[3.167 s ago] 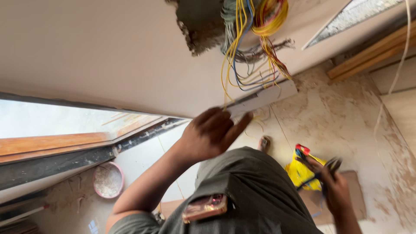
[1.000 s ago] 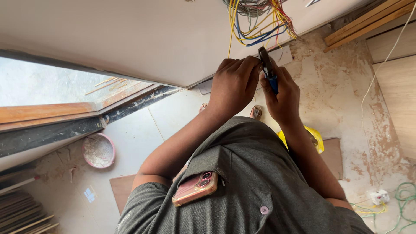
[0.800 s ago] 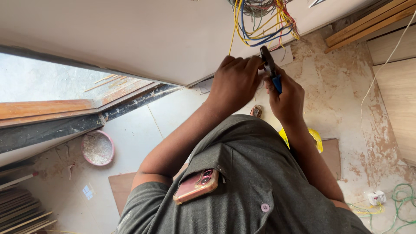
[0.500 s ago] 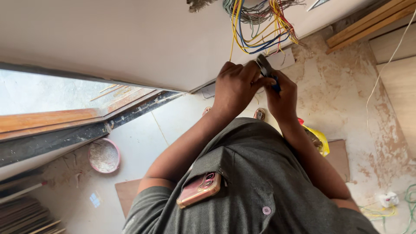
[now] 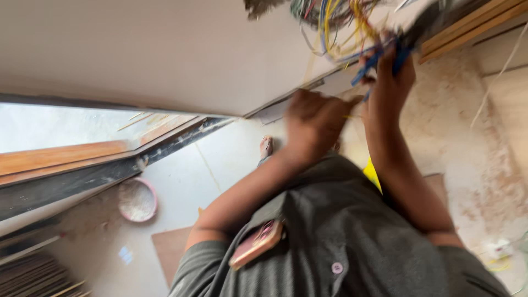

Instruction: The person strips insulation from the ends of electrical wires hanging from the ceiling using pliers, twists the exposed copper strands by hand, then holds a black terminal block panel and tightens wire ends into its connectors using a screwdriver.

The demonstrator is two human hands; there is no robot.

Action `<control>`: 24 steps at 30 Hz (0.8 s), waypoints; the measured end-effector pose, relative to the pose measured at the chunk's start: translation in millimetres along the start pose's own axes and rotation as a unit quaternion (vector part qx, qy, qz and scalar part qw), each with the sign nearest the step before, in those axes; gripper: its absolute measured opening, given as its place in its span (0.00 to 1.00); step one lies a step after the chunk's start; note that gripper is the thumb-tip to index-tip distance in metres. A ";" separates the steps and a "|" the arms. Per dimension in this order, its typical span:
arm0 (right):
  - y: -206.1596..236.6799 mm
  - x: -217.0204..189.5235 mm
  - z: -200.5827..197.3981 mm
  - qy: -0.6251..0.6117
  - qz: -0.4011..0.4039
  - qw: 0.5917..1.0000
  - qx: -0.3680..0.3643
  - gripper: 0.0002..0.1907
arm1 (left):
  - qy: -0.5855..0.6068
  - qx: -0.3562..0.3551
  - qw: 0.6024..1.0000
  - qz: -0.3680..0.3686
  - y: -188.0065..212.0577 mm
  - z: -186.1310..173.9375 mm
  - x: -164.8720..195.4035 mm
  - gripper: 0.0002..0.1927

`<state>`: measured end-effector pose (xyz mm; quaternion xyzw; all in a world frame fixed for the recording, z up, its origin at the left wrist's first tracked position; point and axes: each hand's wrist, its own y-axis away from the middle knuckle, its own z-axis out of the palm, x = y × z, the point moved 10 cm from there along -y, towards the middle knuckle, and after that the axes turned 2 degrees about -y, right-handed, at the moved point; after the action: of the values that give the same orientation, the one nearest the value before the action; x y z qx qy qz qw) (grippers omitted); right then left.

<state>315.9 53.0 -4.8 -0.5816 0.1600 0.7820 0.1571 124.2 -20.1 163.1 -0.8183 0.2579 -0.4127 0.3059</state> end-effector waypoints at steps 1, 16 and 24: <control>3.0 -5.2 -7.7 0.007 -0.035 0.999 -0.023 0.16 | -0.006 -0.005 1.000 -0.022 -2.8 -3.2 -13.5 0.07; 235.1 78.2 -284.7 0.436 0.404 0.770 -0.232 0.23 | 0.096 -0.160 0.981 -0.051 4.6 -3.5 -55.0 0.08; 302.9 86.9 -320.9 0.341 0.484 0.787 -0.176 0.18 | 0.086 -0.192 0.975 -0.070 1.4 5.8 -48.8 0.17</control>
<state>437.0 -353.1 -155.1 -0.6745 0.3233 0.5207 -0.4115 103.0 13.5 134.1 -0.8392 0.2993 -0.4450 0.0902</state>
